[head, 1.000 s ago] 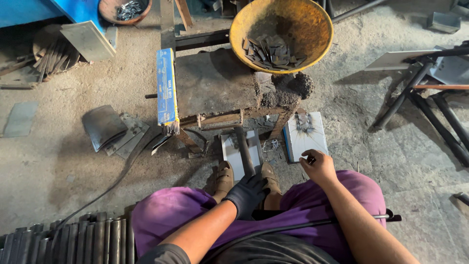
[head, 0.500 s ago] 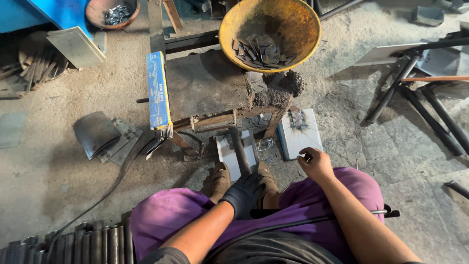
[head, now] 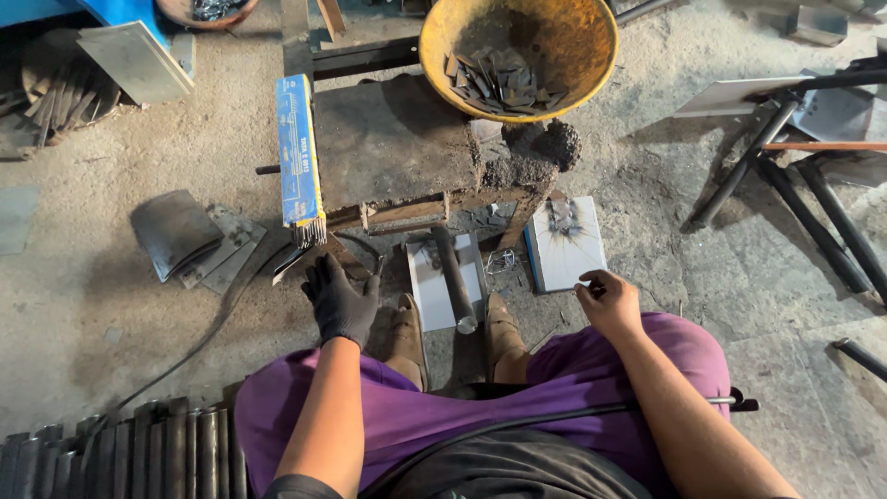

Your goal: The person welds a metal pipe to a flat metal sheet using a handheld welding tool. They hold the pipe with a gloved hand and apply the welder to the joint, creating bright sparks. The person repositions the pipe and sheet multiple times to weld different sections.

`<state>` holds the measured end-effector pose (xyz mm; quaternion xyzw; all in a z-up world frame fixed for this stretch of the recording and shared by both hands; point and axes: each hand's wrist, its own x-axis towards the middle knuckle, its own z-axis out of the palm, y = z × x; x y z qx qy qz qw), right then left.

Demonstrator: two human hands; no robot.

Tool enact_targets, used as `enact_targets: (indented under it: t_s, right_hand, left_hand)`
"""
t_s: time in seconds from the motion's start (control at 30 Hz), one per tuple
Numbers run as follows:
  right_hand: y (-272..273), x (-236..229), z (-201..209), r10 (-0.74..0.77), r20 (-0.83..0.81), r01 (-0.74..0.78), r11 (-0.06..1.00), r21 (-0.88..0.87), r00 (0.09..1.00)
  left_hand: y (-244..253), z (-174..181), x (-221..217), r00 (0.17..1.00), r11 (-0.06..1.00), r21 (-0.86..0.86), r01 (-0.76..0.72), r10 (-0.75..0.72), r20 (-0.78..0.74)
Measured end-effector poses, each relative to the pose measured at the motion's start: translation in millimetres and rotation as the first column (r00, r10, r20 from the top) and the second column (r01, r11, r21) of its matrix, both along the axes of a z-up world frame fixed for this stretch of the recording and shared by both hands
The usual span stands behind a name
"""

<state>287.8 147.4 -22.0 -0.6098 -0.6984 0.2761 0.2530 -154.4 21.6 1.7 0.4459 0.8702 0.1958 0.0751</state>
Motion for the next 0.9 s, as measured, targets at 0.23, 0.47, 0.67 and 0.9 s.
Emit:
enact_targets:
  t_s: [0.23,0.47,0.67,0.9]
  right_hand:
    - [-3,-9,14,-0.034,0.002,0.034,0.999,-0.009,0.999]
    - [-4,-4,14,-0.078,-0.042,0.077,0.996,-0.036,0.996]
    - [-4,-3,11,-0.083,-0.054,0.082,0.997,-0.013,0.995]
    - [-1,0,4,-0.073,-0.044,0.071,0.996,-0.044,0.996]
  left_hand:
    - [5,10,44,0.964,0.965,0.001,0.264,-0.264,0.041]
    - [8,43,102,0.712,0.655,-0.291,0.698,-0.679,0.179]
    - [-1,4,132,0.444,0.431,-0.3,0.851,-0.896,-0.026]
    - [-9,-42,129,0.5,0.502,-0.089,0.86,-0.865,-0.04]
